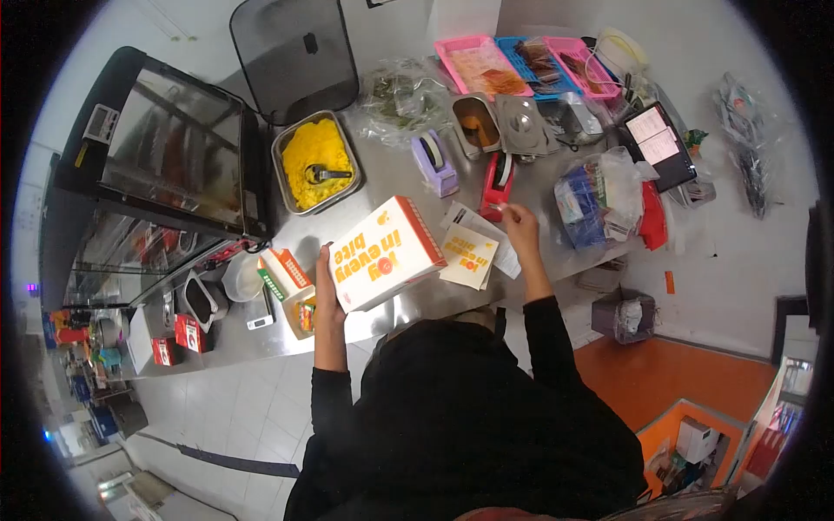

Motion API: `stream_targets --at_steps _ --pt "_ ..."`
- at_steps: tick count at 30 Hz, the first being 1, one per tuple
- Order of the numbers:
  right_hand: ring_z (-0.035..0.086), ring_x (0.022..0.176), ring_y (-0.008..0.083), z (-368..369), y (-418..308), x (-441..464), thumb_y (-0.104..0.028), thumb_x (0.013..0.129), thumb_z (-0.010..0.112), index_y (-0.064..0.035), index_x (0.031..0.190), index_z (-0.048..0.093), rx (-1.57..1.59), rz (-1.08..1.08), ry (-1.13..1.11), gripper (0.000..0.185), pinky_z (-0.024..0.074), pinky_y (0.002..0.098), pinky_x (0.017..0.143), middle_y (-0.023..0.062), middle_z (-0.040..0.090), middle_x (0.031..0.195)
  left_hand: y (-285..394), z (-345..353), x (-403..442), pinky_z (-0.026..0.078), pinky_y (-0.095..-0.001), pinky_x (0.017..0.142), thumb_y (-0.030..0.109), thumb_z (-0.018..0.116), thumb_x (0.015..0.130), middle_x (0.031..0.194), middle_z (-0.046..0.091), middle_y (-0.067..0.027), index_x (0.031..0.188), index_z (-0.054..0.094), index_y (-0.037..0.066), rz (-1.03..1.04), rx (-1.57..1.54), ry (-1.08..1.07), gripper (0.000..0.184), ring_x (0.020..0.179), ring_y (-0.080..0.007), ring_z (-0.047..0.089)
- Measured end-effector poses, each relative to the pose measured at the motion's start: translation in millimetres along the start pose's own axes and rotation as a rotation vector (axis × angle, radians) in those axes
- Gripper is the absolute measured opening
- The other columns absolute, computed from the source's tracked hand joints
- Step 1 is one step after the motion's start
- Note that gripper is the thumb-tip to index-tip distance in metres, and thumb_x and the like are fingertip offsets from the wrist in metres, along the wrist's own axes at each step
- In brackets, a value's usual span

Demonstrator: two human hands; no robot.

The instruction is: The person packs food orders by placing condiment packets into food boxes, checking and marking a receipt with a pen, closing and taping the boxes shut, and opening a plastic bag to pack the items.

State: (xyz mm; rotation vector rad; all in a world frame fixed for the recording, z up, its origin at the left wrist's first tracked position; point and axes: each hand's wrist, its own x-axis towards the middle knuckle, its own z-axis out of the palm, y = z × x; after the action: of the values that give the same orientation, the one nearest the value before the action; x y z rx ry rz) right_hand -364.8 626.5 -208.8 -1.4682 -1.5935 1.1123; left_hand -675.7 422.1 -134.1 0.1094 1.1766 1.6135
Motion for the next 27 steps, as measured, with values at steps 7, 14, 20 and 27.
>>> stream_targets --at_steps 7,14,20,27 --pt "0.029 0.128 0.0254 47.6 -132.0 -109.3 -0.010 0.083 0.059 -0.0154 0.143 0.000 0.836 0.004 -0.657 0.084 0.0252 0.0393 0.105 0.0161 0.032 0.137 -7.0 13.8 -57.3 0.045 -0.0257 0.081 0.041 0.042 0.095 0.099 0.052 -0.0042 0.114 0.046 0.011 -0.005 0.272 0.051 0.036 0.094 -0.0124 0.052" --pt "0.039 0.118 0.0235 50.0 -100.4 -134.3 0.004 0.074 0.052 -0.0121 0.142 0.000 0.867 -0.161 -0.660 0.088 0.0308 0.0368 0.101 0.0193 0.034 0.131 -16.5 22.8 -110.2 0.041 -0.0297 0.087 0.034 0.045 0.095 0.107 0.047 -0.0130 0.128 0.036 0.014 0.013 0.363 0.129 0.040 0.103 -0.0191 0.047" --pt "0.044 0.111 0.0213 54.4 -105.0 -139.0 -0.007 0.081 0.055 -0.0076 0.141 0.007 0.697 -0.375 -0.687 0.076 0.0377 0.0364 0.094 0.0133 0.042 0.117 -7.2 6.5 -95.6 0.045 -0.0279 0.081 0.037 0.058 0.088 0.103 0.052 -0.0106 0.127 0.041 0.015 0.042 0.380 0.208 0.048 0.092 -0.0178 0.053" --pt "0.049 0.062 0.0053 56.2 -179.9 -42.9 -0.029 0.091 0.054 -0.0020 0.099 0.061 0.321 0.098 -1.432 0.029 0.0431 0.0216 0.061 0.0028 0.060 0.083 57.7 -25.0 -68.4 0.043 -0.0272 0.087 0.020 0.071 0.074 0.110 0.053 -0.0066 0.124 0.045 0.009 0.122 0.567 -0.292 0.057 0.101 -0.0150 0.052"
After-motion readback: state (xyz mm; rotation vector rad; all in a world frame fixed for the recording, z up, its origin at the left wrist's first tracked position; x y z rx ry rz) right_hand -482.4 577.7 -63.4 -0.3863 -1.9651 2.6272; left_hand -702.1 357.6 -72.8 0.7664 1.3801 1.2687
